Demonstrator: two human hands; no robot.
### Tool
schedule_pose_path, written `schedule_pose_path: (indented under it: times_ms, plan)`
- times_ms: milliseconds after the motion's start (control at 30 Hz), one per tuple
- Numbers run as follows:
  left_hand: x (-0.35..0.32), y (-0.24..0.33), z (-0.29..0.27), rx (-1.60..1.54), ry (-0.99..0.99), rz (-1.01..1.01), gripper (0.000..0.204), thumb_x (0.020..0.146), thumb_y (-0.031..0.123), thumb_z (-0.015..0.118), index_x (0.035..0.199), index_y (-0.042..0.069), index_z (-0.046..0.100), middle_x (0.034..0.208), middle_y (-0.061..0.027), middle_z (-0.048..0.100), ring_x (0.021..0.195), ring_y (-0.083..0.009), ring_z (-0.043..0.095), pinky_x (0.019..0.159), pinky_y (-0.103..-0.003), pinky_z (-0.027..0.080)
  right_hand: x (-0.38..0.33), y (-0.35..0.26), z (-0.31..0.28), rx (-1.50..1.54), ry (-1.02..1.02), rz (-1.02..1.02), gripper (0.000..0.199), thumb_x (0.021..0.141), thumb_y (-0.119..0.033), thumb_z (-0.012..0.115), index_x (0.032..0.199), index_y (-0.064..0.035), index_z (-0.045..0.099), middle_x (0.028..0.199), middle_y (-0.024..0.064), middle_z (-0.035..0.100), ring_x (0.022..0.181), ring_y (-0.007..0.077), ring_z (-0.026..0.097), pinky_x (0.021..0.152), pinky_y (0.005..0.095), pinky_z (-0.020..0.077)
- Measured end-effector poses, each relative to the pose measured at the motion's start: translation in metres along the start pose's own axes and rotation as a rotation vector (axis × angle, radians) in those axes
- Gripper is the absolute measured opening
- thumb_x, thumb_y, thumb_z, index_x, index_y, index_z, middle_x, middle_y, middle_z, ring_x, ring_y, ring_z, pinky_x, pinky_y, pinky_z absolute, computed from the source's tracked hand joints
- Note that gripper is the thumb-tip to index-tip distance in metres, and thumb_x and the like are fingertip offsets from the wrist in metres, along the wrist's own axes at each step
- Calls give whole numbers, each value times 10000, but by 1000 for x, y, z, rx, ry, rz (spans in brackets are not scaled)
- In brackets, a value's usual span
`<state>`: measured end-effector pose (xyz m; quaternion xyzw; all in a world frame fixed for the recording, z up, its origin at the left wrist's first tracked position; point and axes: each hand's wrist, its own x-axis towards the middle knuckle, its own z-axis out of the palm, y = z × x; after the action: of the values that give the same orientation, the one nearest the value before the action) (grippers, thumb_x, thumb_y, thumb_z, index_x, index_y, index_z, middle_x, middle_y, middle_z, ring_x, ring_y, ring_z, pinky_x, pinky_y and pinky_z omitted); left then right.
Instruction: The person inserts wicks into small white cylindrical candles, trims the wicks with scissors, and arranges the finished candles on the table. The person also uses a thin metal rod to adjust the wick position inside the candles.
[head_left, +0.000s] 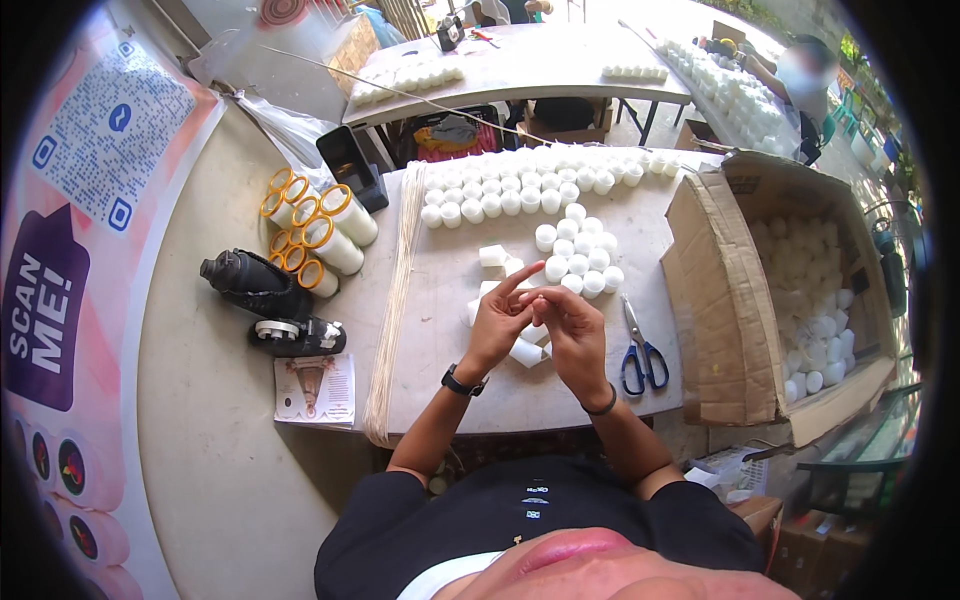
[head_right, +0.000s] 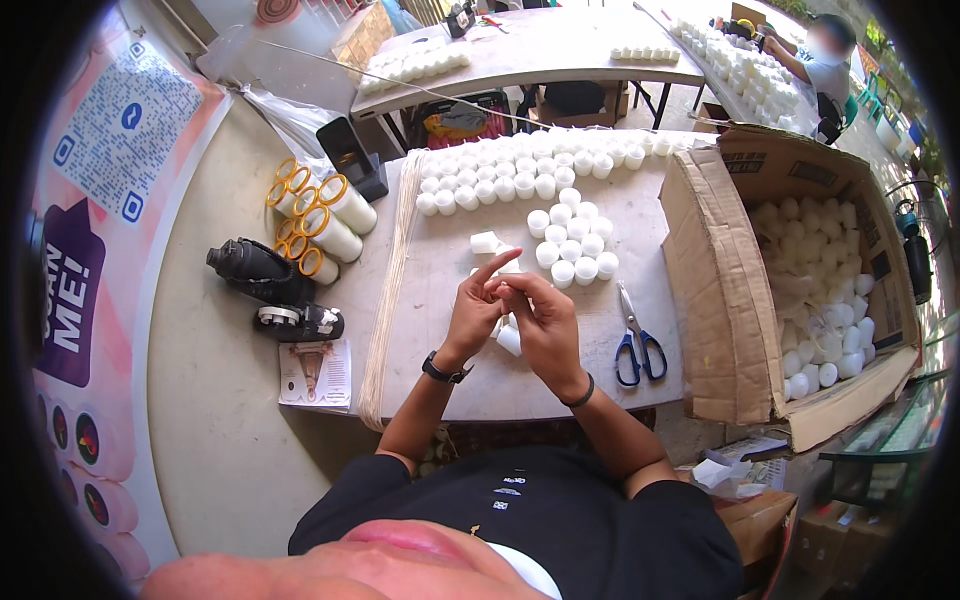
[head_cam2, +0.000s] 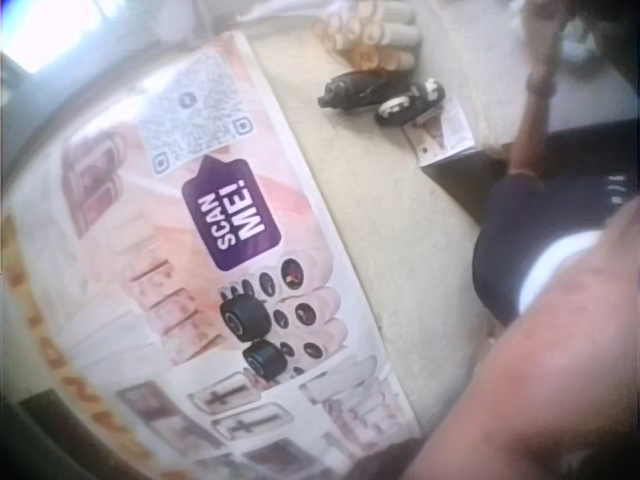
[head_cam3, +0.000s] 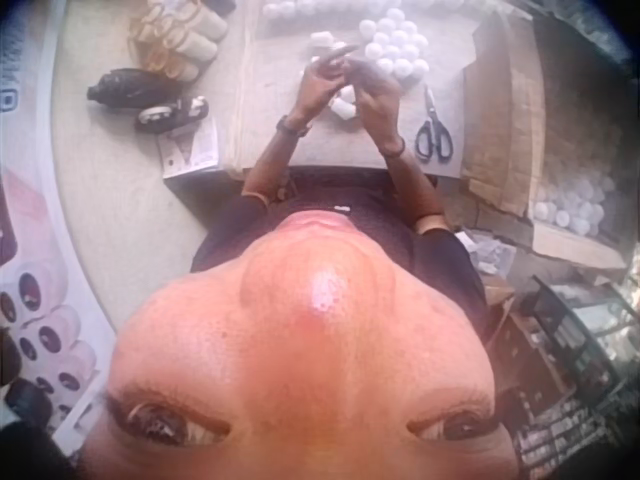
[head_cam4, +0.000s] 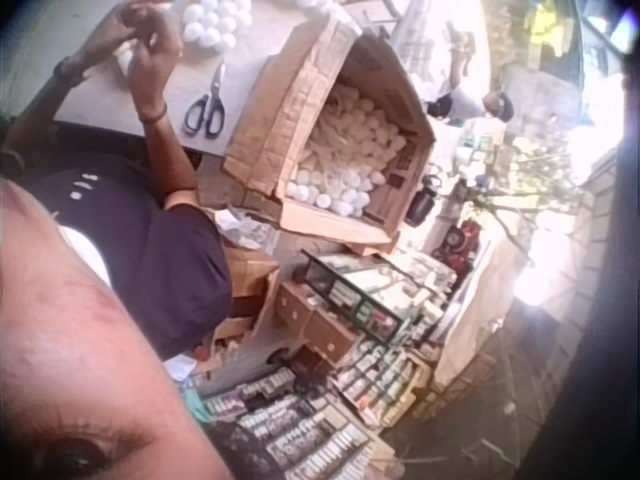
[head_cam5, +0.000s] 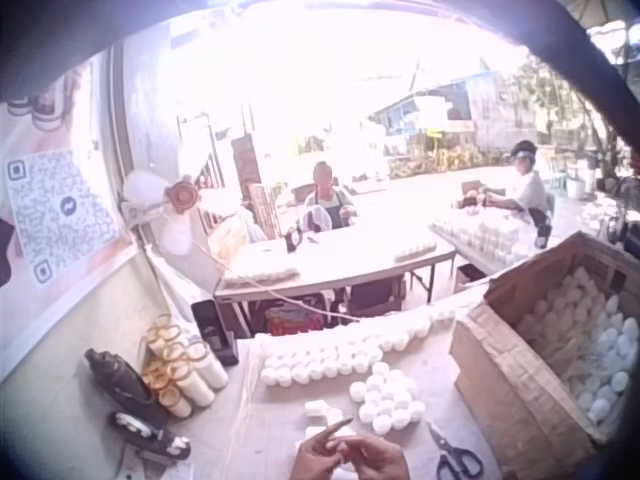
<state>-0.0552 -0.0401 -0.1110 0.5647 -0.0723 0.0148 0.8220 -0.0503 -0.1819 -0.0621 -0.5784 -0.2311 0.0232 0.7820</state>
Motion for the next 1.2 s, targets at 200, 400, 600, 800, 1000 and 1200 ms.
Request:
schedule_pose_path:
  times_ms: [200, 400, 600, 800, 1000, 1200]
  plan:
    - [-9, 7, 5, 276, 130, 108, 575, 849, -32, 677, 1397, 81, 547, 1057, -31, 704, 910, -63, 632, 815, -242, 548, 8, -5, 4, -129, -85, -5, 142, 921, 53, 592, 1048, 39, 655, 941, 105, 705, 851, 163, 679, 764, 272, 530]
    - [-8, 15, 13, 494, 205, 230, 733, 792, -52, 672, 1467, 151, 471, 979, -84, 739, 840, -75, 655, 755, -265, 553, 6, -17, 9, -302, -167, -125, 159, 896, 41, 632, 1047, 10, 671, 903, 108, 706, 818, 188, 682, 734, 283, 523]
    - [-5, -2, 6, 680, 280, 280, 891, 820, 2, 740, 1555, 128, 253, 983, -124, 736, 880, -134, 702, 756, -280, 557, 18, -7, 3, -116, -110, -6, 125, 912, 21, 622, 1023, 13, 678, 892, 76, 697, 787, 111, 639, 713, 249, 505]
    - [4, -1, 4, 714, 223, 366, 1023, 828, 83, 776, 1565, 66, 66, 907, -95, 749, 883, -201, 732, 861, -319, 530, 31, -14, -26, -645, -24, -221, 162, 858, -69, 693, 1010, -21, 662, 838, 58, 633, 785, 180, 643, 634, 290, 490]
    - [13, -5, 13, 646, 222, 348, 982, 823, 3, 764, 1524, 36, 78, 932, -149, 719, 907, -188, 704, 851, -317, 551, 27, 8, -42, -895, -21, -275, 172, 837, -143, 726, 966, -75, 635, 932, 57, 675, 878, 255, 630, 837, 391, 445]
    - [21, -10, 17, 589, 163, 399, 970, 843, -46, 711, 1520, 69, 26, 956, -144, 702, 921, -193, 682, 891, -331, 512, 21, 19, -51, -573, 39, -81, 165, 869, -34, 675, 1026, -17, 629, 918, 73, 689, 793, 179, 667, 728, 304, 522]
